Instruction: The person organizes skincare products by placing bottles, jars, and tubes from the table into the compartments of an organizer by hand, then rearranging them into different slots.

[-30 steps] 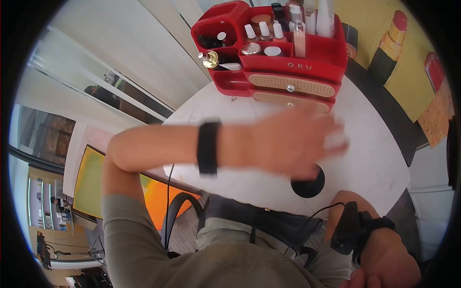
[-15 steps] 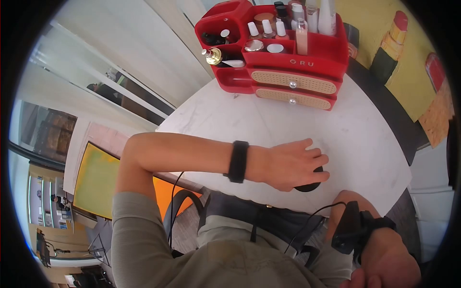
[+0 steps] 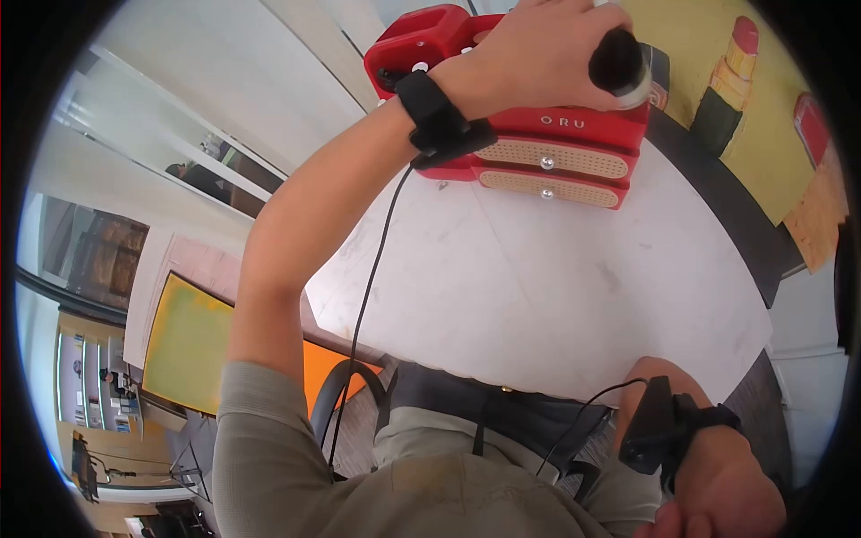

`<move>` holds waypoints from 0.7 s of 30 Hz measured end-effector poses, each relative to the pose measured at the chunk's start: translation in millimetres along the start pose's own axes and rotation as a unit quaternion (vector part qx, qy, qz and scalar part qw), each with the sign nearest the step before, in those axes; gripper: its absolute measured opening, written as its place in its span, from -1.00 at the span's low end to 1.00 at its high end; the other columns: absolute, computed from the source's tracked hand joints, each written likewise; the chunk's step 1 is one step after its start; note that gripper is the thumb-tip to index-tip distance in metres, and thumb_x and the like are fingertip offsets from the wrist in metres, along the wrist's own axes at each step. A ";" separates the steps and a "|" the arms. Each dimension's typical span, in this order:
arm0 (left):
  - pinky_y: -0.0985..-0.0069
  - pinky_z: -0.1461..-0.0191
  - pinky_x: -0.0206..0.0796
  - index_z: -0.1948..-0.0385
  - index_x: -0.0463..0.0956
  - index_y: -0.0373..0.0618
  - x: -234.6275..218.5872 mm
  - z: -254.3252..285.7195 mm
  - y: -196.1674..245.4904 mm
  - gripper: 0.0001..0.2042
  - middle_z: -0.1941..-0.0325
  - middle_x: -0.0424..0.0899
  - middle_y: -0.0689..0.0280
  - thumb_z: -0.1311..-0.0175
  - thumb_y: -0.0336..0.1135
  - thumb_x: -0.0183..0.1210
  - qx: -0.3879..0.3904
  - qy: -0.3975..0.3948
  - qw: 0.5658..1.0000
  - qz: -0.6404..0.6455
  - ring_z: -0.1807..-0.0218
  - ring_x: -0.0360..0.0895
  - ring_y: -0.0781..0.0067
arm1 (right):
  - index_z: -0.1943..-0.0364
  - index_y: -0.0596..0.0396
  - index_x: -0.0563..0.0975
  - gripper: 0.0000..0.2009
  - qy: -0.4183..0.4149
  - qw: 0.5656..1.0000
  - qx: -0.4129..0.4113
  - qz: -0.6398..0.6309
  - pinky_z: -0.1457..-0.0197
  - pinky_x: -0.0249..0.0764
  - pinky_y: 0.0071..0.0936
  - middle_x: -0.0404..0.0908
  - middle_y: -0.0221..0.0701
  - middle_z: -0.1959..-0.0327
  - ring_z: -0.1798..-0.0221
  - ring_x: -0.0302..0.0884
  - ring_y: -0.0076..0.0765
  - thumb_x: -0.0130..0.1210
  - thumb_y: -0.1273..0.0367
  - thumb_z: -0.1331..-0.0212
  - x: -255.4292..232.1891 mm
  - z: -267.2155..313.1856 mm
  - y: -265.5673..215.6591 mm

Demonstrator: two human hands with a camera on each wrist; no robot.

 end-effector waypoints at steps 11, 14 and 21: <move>0.11 -0.26 0.26 -0.16 0.66 0.09 71.6 -24.9 -46.8 -0.26 0.12 0.78 0.14 -0.02 0.41 0.35 0.023 -0.122 0.983 -0.138 -0.04 0.68 0.10 | 0.83 -0.05 0.42 -0.61 -0.012 0.999 -0.032 0.007 0.69 0.19 -0.68 0.40 -0.57 0.86 0.79 0.36 -0.63 0.10 0.27 -0.18 -0.1 6.1 -0.2; 0.10 -0.31 0.21 -0.14 0.66 0.08 73.8 -16.7 -45.0 -0.27 0.10 0.76 0.16 -0.07 0.45 0.30 0.028 -0.122 0.979 -0.163 -0.07 0.65 0.11 | 0.82 -0.05 0.43 -0.61 -0.017 0.999 -0.031 0.003 0.69 0.19 -0.67 0.41 -0.57 0.85 0.78 0.36 -0.63 0.09 0.27 -0.19 -0.6 6.0 0.5; 0.24 -0.25 0.33 -0.03 0.58 0.02 34.5 51.2 34.0 -0.50 -0.06 0.62 0.28 -0.03 -0.15 0.55 0.129 0.085 0.976 -0.150 -0.14 0.56 0.18 | 0.82 -0.05 0.43 -0.60 -0.033 0.999 -0.028 -0.003 0.69 0.19 -0.67 0.43 -0.55 0.84 0.78 0.38 -0.63 0.09 0.27 -0.21 1.8 5.8 3.3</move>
Point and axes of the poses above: each hand's wrist, its own z-axis away from the middle knuckle, its own x-axis out of the palm, y = z × x, the point moved 7 cm from there along -z, towards the middle knuckle
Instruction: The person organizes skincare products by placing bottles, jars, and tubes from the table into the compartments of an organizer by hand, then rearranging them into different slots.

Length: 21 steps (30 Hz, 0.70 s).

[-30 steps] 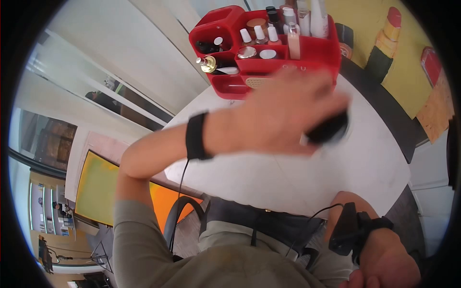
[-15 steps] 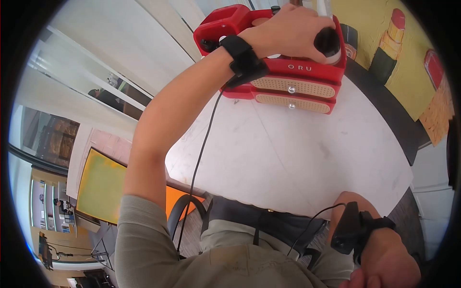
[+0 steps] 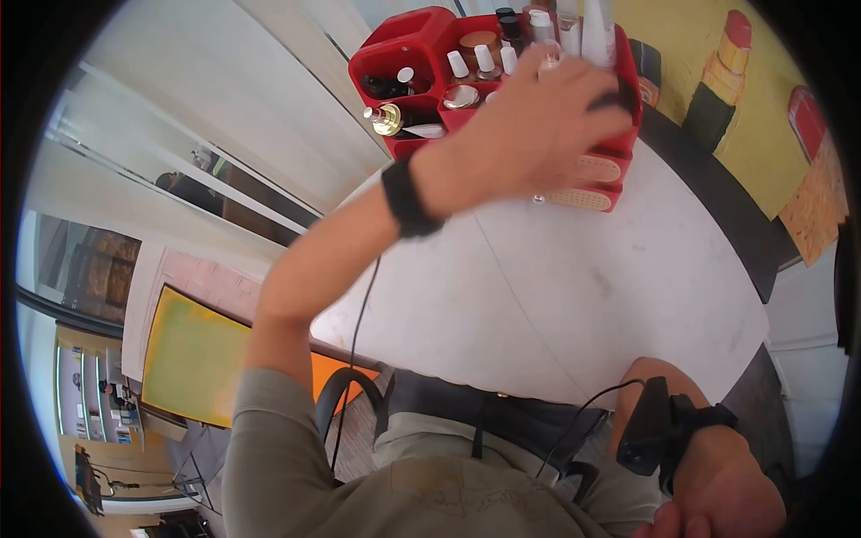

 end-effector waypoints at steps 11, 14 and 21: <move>0.49 -0.03 0.45 0.15 0.67 -0.16 88.4 155.4 79.3 -0.89 0.19 0.75 0.32 -0.44 -0.36 0.27 -0.221 -0.244 0.531 0.781 0.15 0.65 0.46 | 0.73 -0.02 0.46 -0.62 -0.071 0.977 0.201 -0.014 0.61 0.22 -0.60 0.51 -0.51 0.75 0.71 0.45 -0.52 0.10 0.26 -0.29 15.0 1.6 35.9; 0.53 -0.02 0.45 0.14 0.65 -0.24 95.1 160.8 80.7 -0.84 0.16 0.74 0.31 -0.50 -0.33 0.20 -0.202 -0.236 0.441 0.842 0.13 0.62 0.53 | 0.69 -0.02 0.49 -0.63 -0.142 0.950 0.276 0.025 0.57 0.23 -0.56 0.52 -0.51 0.73 0.69 0.45 -0.51 0.10 0.24 -0.31 22.8 6.5 51.7; 0.41 -0.06 0.46 0.06 0.59 -0.25 115.2 180.5 66.3 -0.78 0.15 0.70 0.22 -0.58 -0.26 0.09 -0.271 -0.128 0.272 0.915 0.10 0.64 0.40 | 0.69 0.06 0.55 -0.44 -0.161 0.892 0.422 0.001 0.57 0.27 -0.47 0.61 -0.40 0.68 0.66 0.52 -0.36 0.02 -0.03 -0.38 27.9 50.7 123.2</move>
Point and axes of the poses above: each hand's wrist, its own z-axis away from the middle knuckle, its own x-axis out of the palm, y = z × x, the point moved 7 cm from there along -z, towards the middle knuckle
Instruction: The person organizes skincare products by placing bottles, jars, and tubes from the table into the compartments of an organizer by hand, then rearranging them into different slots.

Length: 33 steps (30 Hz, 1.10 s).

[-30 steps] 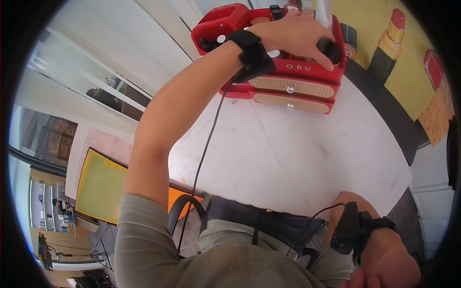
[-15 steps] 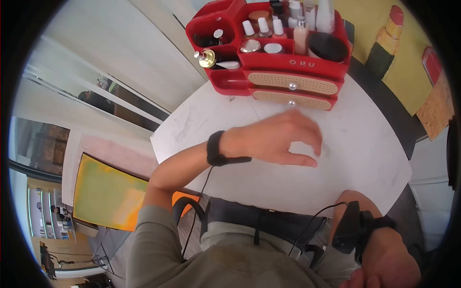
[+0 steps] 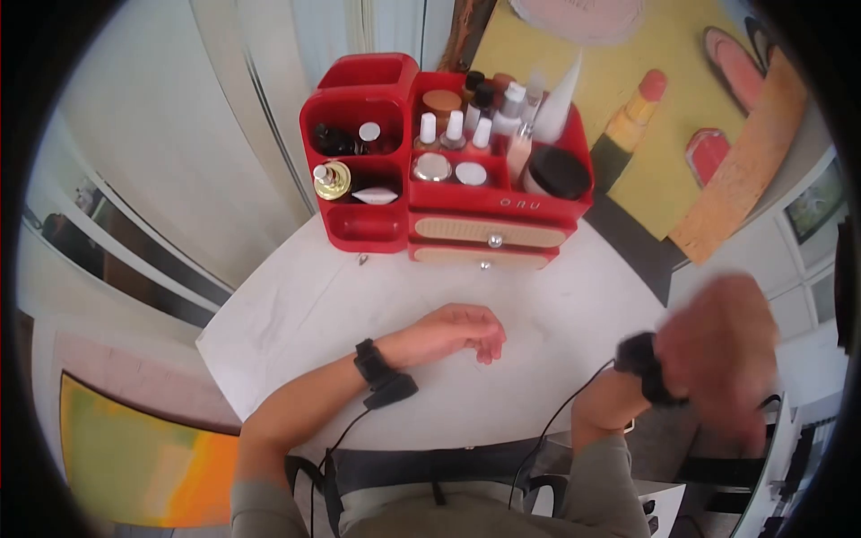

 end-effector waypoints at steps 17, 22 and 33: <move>0.47 -0.05 0.44 0.09 0.59 -0.19 3.1 2.4 14.8 -0.79 0.22 0.70 0.34 -0.57 -0.23 0.10 0.005 0.003 0.992 -0.128 0.15 0.61 0.47 | -0.06 0.08 0.58 -0.67 0.002 0.869 0.441 0.224 -0.16 0.52 -0.31 0.55 -0.30 -0.22 -0.21 0.55 -0.20 0.34 0.38 -0.23 46.1 93.7 116.3; 0.42 0.35 0.27 0.53 0.47 -0.08 94.1 62.2 161.0 -0.76 0.51 0.52 0.36 -0.30 -0.41 0.34 0.241 -0.056 0.827 -0.504 0.44 0.51 0.39 | 0.02 0.08 0.62 -0.78 0.031 0.870 0.470 0.146 -0.12 0.53 -0.41 0.57 -0.31 -0.22 -0.18 0.58 -0.30 0.29 0.46 -0.26 53.4 141.7 77.6; 0.57 0.61 0.21 0.80 0.41 -0.10 213.7 240.9 192.0 -0.80 0.78 0.43 0.34 0.01 -0.46 0.13 0.626 -0.205 0.381 -0.648 0.70 0.46 0.39 | 0.09 0.08 0.65 -0.89 0.023 0.832 0.552 0.043 -0.06 0.51 -0.50 0.69 -0.44 -0.04 -0.08 0.63 -0.48 0.21 0.47 -0.36 85.9 172.5 66.2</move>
Point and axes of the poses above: each hand's wrist, its own z-axis away from the middle knuckle, its own x-axis out of the palm, y = z × x, the point moved 7 cm from there along -z, towards the middle knuckle
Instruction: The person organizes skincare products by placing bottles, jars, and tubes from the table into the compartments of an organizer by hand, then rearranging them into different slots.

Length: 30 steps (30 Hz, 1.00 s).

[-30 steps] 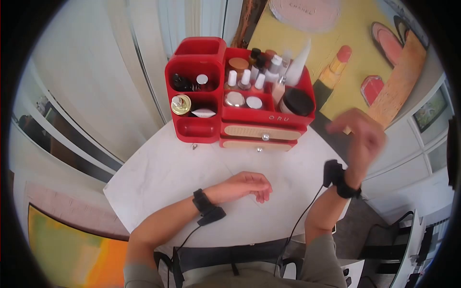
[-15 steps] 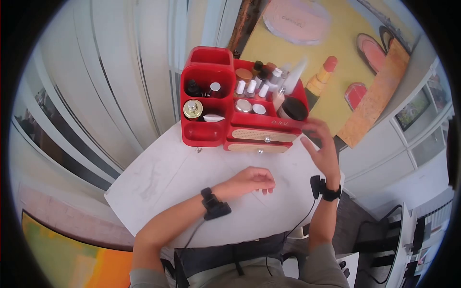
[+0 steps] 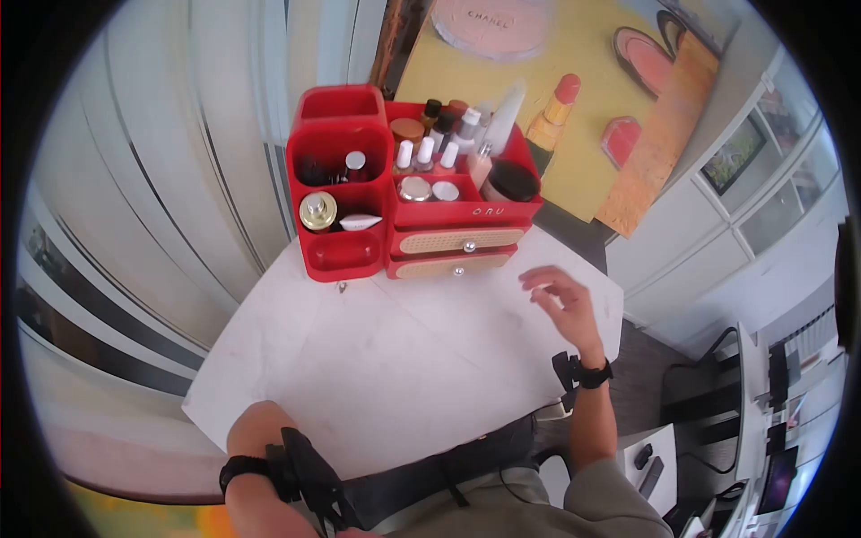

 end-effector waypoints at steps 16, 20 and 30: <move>0.64 0.55 0.28 0.75 0.39 -0.08 29.3 36.1 32.6 -0.70 0.71 0.51 0.38 -0.18 -0.28 0.18 0.123 -0.075 0.977 -0.158 0.61 0.54 0.50 | -0.04 0.03 0.63 -0.49 0.056 0.874 -0.177 0.449 -0.20 0.43 -0.21 0.71 -0.29 0.10 -0.04 0.54 -0.10 0.41 0.02 -0.10 -20.2 -146.3 -79.3; 0.64 0.55 0.29 0.75 0.40 -0.07 34.1 36.1 34.7 -0.69 0.71 0.52 0.39 -0.19 -0.26 0.18 0.137 -0.071 0.976 -0.156 0.60 0.55 0.51 | -0.04 0.01 0.65 -0.41 0.001 0.890 -0.121 0.441 -0.23 0.39 -0.21 0.73 -0.28 0.19 0.00 0.57 -0.12 0.42 -0.08 -0.03 -24.9 -163.8 -65.5; 0.66 0.53 0.31 0.73 0.41 -0.07 30.1 34.9 37.5 -0.67 0.69 0.55 0.40 -0.22 -0.20 0.19 0.168 -0.084 0.964 -0.189 0.58 0.57 0.53 | -0.17 0.02 0.58 -0.36 0.153 0.959 -0.147 0.187 -0.08 0.57 -0.34 0.70 -0.32 -0.01 -0.03 0.67 -0.35 0.58 0.31 0.11 -58.1 -78.5 -116.1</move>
Point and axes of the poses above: each hand's wrist, its own z-axis away from the middle knuckle, its own x-axis out of the palm, y = z × x, the point moved 7 cm from there along -z, towards the middle knuckle
